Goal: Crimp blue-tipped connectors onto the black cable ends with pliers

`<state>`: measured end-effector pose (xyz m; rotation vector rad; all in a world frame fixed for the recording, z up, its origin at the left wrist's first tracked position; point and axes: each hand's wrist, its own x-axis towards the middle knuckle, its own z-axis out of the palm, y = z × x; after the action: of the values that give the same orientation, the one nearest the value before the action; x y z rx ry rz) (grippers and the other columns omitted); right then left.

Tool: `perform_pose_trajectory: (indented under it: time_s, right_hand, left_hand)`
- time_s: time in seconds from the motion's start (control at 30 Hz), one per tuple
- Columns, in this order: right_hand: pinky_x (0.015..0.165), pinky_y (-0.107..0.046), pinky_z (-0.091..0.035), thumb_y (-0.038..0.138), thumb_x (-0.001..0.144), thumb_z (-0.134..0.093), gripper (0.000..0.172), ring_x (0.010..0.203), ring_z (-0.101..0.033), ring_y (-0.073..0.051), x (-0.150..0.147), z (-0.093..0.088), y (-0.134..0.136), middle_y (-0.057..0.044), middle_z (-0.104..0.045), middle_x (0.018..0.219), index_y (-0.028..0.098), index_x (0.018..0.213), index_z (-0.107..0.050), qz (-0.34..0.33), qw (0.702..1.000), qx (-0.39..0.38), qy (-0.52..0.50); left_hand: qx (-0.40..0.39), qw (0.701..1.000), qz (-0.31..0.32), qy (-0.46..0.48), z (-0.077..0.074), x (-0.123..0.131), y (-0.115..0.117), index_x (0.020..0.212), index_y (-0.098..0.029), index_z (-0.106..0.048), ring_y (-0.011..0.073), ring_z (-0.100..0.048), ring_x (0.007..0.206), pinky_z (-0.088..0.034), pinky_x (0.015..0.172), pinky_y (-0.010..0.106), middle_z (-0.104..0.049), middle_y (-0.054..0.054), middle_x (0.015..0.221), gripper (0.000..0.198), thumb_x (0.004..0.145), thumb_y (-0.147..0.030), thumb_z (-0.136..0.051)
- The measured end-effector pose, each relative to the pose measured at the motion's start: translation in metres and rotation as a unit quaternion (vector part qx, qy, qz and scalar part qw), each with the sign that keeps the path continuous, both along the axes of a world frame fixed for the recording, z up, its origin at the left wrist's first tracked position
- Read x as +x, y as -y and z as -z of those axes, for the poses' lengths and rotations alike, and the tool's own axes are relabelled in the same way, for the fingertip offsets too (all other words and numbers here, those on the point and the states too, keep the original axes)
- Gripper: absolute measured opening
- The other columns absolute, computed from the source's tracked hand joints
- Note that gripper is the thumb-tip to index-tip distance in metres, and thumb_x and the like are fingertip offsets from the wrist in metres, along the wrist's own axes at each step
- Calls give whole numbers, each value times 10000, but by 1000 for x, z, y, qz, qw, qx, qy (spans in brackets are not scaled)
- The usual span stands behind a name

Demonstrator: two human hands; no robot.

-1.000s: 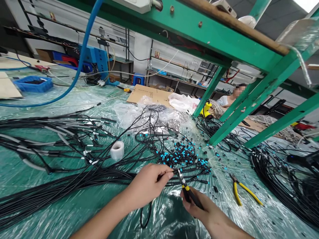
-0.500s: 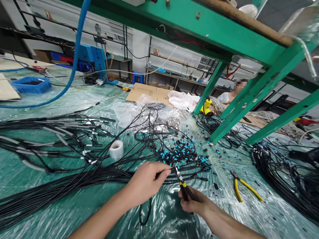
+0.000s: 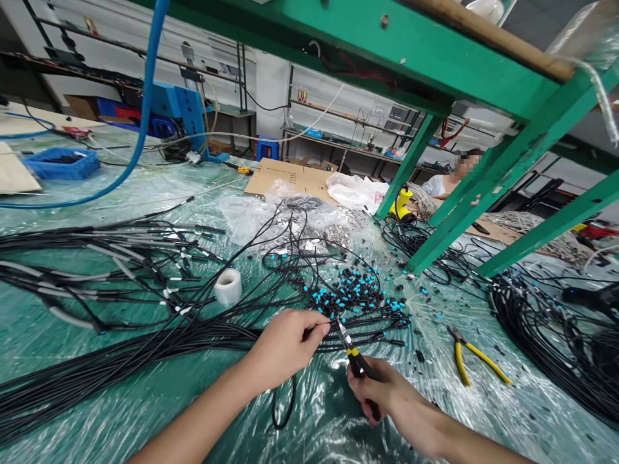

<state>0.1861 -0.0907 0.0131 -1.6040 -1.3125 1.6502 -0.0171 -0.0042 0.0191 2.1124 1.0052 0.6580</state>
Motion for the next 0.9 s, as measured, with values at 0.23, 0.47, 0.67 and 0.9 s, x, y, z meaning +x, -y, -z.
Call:
perform_pose_trajectory:
  time_s: [0.23, 0.47, 0.67, 0.9]
  right_hand:
    - [452, -221, -345, 416, 811, -556, 239, 480, -402, -89, -6, 3, -5, 54, -432, 634, 198, 744, -483, 29, 999, -26, 16]
    - [390, -209, -289, 412, 816, -550, 235, 418, -377, -72, -4, 12, -7, 63, -436, 600, 201, 745, -475, 37, 998, -39, 24]
    - [385, -208, -301, 436, 806, -569, 261, 431, -396, -80, -6, 15, -8, 59, -444, 600, 204, 728, -477, 46, 997, -45, 32]
    - [360, -193, -272, 461, 809, -577, 287, 420, -383, -72, -3, 21, -14, 68, -437, 592, 214, 747, -446, 47, 997, -57, 23]
  left_hand:
    - [-23, 999, -30, -7, 5, -1, -3, 759, -196, -648, 146, -419, 558, -258, 532, 258, -548, -19, 611, 299, 925, -320, -432]
    - [-24, 998, -50, -23, 6, 0, -4, 712, -208, -626, 151, -402, 547, -239, 521, 261, -505, -18, 571, 286, 913, -314, -451]
    - [-25, 998, -49, -18, 14, 2, -5, 712, -205, -614, 151, -419, 546, -244, 521, 261, -513, -24, 575, 290, 917, -310, -439]
    - [-56, 997, -61, 0, 17, 4, -9, 759, -198, -639, 164, -476, 583, -295, 546, 254, -560, -17, 619, 281, 913, -332, -446]
